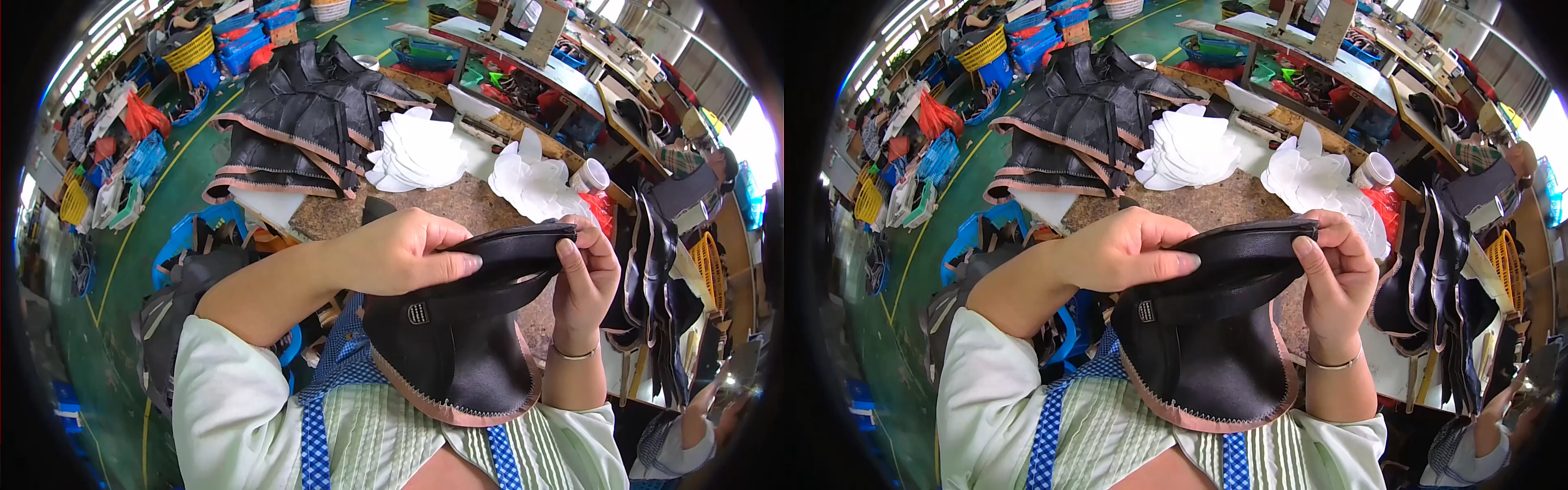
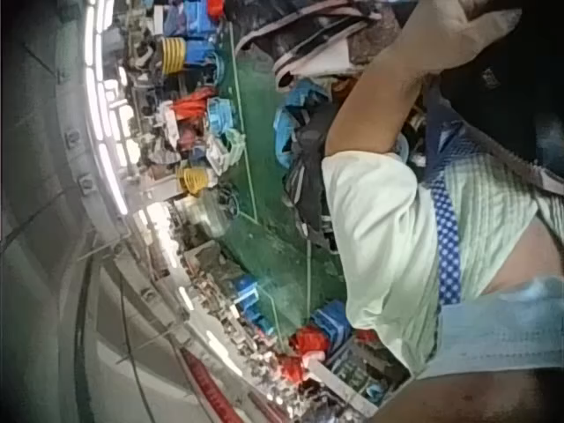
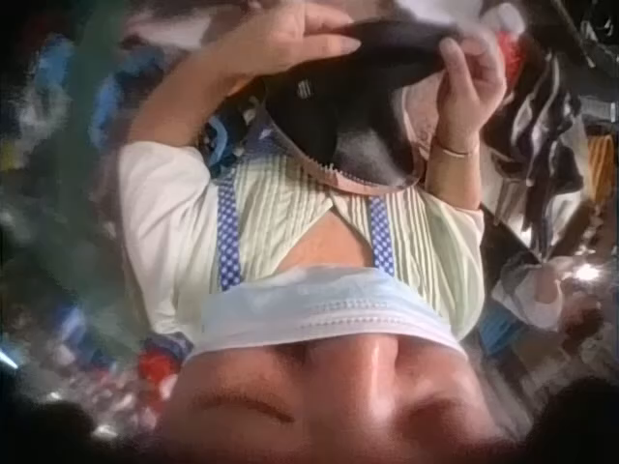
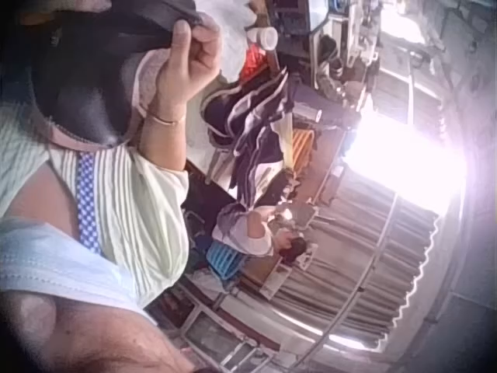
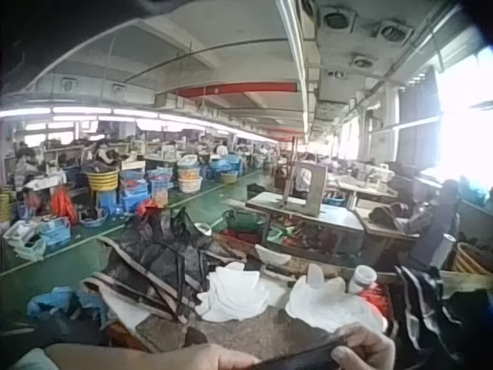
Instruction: Manually inserting and positioning lining materials inside shoe upper components.
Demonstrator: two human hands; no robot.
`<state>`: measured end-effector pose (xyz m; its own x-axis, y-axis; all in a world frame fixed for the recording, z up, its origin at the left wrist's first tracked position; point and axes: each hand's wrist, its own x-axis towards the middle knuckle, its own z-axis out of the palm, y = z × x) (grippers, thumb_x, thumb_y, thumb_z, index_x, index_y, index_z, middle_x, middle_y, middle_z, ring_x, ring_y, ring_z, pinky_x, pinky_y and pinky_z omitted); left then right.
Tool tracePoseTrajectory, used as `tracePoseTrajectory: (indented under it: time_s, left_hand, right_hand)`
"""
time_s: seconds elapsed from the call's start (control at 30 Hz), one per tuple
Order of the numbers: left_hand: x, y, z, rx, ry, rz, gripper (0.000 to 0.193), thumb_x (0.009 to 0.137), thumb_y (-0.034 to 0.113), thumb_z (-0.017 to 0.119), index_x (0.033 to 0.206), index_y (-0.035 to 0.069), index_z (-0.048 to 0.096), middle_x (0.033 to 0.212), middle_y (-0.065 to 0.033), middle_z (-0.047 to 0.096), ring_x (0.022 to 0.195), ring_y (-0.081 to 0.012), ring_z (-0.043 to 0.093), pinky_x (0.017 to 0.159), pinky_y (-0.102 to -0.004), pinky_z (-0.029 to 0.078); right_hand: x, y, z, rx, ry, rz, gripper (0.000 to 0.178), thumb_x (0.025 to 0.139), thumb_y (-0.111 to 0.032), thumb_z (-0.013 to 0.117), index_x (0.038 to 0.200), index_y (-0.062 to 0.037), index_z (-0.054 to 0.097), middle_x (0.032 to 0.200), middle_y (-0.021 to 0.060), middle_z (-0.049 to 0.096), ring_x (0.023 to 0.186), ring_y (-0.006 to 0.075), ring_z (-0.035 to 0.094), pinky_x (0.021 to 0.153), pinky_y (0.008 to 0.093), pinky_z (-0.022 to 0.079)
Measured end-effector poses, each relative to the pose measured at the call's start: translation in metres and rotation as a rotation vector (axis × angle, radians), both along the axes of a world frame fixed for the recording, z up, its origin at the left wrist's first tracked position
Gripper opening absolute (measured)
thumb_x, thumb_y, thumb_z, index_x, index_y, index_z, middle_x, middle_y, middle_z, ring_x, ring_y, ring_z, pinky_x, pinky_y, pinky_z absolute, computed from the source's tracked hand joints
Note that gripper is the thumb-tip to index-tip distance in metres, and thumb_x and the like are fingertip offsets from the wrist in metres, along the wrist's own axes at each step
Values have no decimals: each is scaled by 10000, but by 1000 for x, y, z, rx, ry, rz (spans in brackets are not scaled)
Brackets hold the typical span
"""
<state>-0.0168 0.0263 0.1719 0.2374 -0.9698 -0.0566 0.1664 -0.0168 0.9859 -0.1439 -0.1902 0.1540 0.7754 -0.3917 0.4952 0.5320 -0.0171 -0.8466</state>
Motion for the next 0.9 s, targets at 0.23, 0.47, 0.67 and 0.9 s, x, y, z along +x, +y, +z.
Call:
tracePoseTrajectory:
  time_s: [0.23,0.47,0.67,0.9]
  left_hand:
    - [-2,-1,-6,-59,-326,101,248,854,117,682,1055,-23,648,874,-72,688,807,-67,593,751,-249,484]
    - [-11,4,13,-31,-596,156,203,856,34,650,1054,-12,642,880,-52,684,778,-58,580,720,-236,484]
    - [-19,0,26,-104,-610,148,308,899,50,638,1195,-33,615,988,-81,707,890,-68,615,791,-237,500]
    - [-22,-4,14,-106,-392,184,286,910,93,620,1176,-9,633,981,-94,710,879,-65,619,787,-239,501]
  right_hand:
    - [-1,1,1,-26,6,-27,89,851,84,632,843,28,563,1048,120,595,894,131,583,829,248,471]
    - [-5,-11,18,-136,86,140,195,792,155,644,883,27,530,1005,128,605,916,149,588,842,276,488]
    - [-11,-10,38,-255,84,107,271,740,180,686,945,48,569,1024,127,602,897,143,638,770,240,568]
    - [-17,-18,57,-717,47,-6,223,720,92,744,908,11,654,945,87,573,803,138,640,686,235,562]
